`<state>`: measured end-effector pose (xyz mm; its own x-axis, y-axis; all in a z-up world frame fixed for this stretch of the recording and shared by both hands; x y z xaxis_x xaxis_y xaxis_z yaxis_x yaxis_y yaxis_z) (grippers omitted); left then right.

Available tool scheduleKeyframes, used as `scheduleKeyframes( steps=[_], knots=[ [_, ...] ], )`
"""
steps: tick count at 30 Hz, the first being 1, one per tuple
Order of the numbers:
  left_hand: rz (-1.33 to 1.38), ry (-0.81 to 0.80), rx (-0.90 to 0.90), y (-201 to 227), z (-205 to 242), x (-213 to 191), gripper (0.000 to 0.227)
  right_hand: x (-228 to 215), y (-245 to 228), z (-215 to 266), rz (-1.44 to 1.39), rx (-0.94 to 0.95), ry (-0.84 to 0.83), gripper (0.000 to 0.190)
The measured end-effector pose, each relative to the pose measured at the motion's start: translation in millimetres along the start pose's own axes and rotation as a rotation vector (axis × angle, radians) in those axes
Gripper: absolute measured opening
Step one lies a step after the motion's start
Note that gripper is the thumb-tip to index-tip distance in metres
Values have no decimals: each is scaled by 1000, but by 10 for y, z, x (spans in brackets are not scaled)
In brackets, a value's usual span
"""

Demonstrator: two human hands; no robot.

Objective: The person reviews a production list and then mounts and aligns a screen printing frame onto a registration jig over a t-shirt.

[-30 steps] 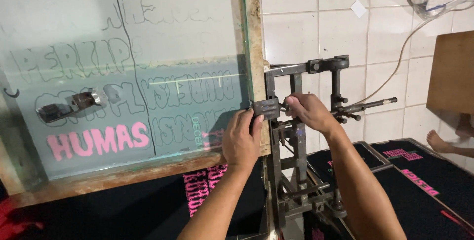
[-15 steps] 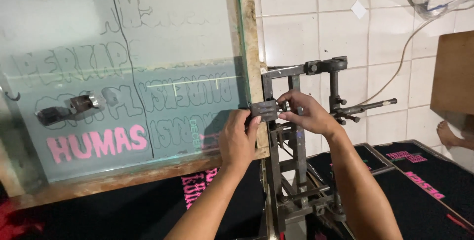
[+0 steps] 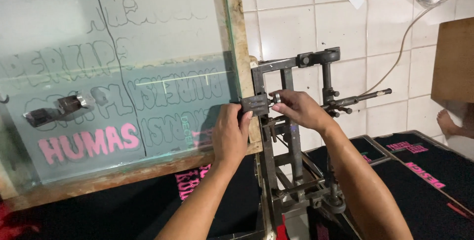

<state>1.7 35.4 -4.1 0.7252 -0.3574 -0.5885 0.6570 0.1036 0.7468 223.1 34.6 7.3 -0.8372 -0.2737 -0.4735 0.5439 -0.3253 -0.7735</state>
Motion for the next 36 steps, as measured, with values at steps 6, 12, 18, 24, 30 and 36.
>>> scheduleKeyframes(
  steps=[6,12,18,24,30,36],
  knots=[
    [-70,69,89,-114,14,124,35,89,278,-43,57,-121,93,35],
    [-137,123,178,-80,42,134,32,40,-4,-138,35,119,16,37],
    [-115,136,171,-151,47,170,33,-27,-15,-21,20,-77,63,51],
    [-112,144,188,-194,75,187,34,30,23,-31,2,89,-22,36],
    [-95,160,195,-173,44,170,32,77,230,-5,152,-249,162,47],
    [-98,186,225,-133,80,149,32,82,10,-66,15,150,17,39]
  ],
)
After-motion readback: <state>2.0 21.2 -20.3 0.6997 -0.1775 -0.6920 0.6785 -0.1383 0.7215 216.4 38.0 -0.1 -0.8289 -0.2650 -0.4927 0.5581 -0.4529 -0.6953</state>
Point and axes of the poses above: each hand's wrist, its own z-axis away from the middle knuckle, its own x-axis out of the palm, y = z × x, the point moved 2 cm from there along -z, towards the middle knuckle, and after that the axes turned 5 degrees about y, right-handed, at the moved point
